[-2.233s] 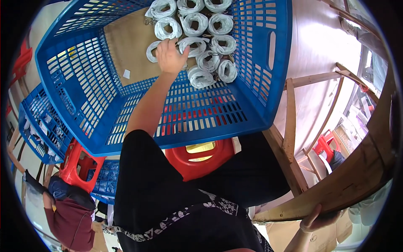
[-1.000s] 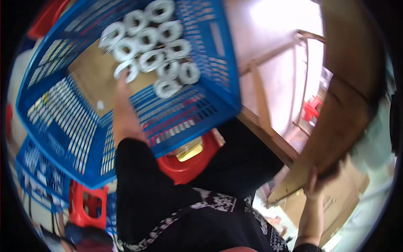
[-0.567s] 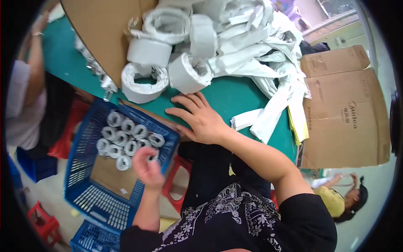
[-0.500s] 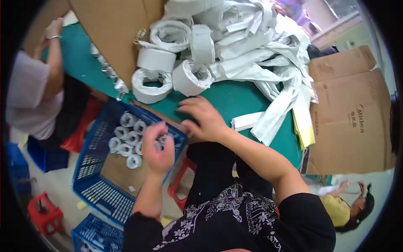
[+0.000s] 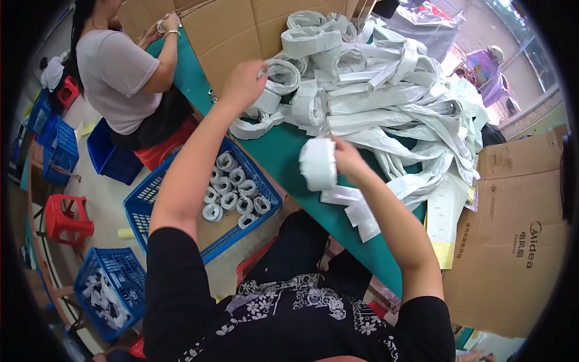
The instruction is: Rolling white fabric belts and placing them into a blue plastic crate.
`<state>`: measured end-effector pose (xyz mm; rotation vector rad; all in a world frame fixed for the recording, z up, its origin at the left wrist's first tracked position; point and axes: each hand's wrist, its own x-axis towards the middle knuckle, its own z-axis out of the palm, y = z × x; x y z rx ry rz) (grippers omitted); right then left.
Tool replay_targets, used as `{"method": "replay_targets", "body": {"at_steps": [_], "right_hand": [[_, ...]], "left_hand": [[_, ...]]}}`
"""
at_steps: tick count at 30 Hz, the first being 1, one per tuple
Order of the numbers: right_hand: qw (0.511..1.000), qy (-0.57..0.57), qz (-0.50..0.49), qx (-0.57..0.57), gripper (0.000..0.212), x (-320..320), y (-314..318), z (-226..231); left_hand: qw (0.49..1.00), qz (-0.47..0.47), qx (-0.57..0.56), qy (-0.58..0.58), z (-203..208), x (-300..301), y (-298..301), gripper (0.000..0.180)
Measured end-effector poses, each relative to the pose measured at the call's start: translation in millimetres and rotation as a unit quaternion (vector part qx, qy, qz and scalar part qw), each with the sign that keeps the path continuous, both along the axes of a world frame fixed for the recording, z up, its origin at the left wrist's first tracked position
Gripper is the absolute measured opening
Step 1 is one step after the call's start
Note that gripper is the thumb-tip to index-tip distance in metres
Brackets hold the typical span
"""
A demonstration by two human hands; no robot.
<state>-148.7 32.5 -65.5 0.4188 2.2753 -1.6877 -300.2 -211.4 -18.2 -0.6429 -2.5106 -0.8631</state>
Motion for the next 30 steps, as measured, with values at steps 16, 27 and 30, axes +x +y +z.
{"method": "replay_targets", "body": {"at_steps": [16, 27, 30], "right_hand": [[0.565, 0.361, 0.412, 0.616, 0.047, -118, -20, 80], [0.511, 0.345, 0.463, 0.636, 0.036, -148, -56, 60], [0.522, 0.289, 0.482, 0.642, 0.040, -146, -61, 73]], "left_hand": [[0.990, 0.016, -0.141, -0.020, 96, -21, -32, 0.019], [0.892, -0.052, -0.031, -0.448, 56, 29, -57, 0.028], [0.907, 0.025, -0.144, -0.394, 9, 18, -50, 0.036]]}}
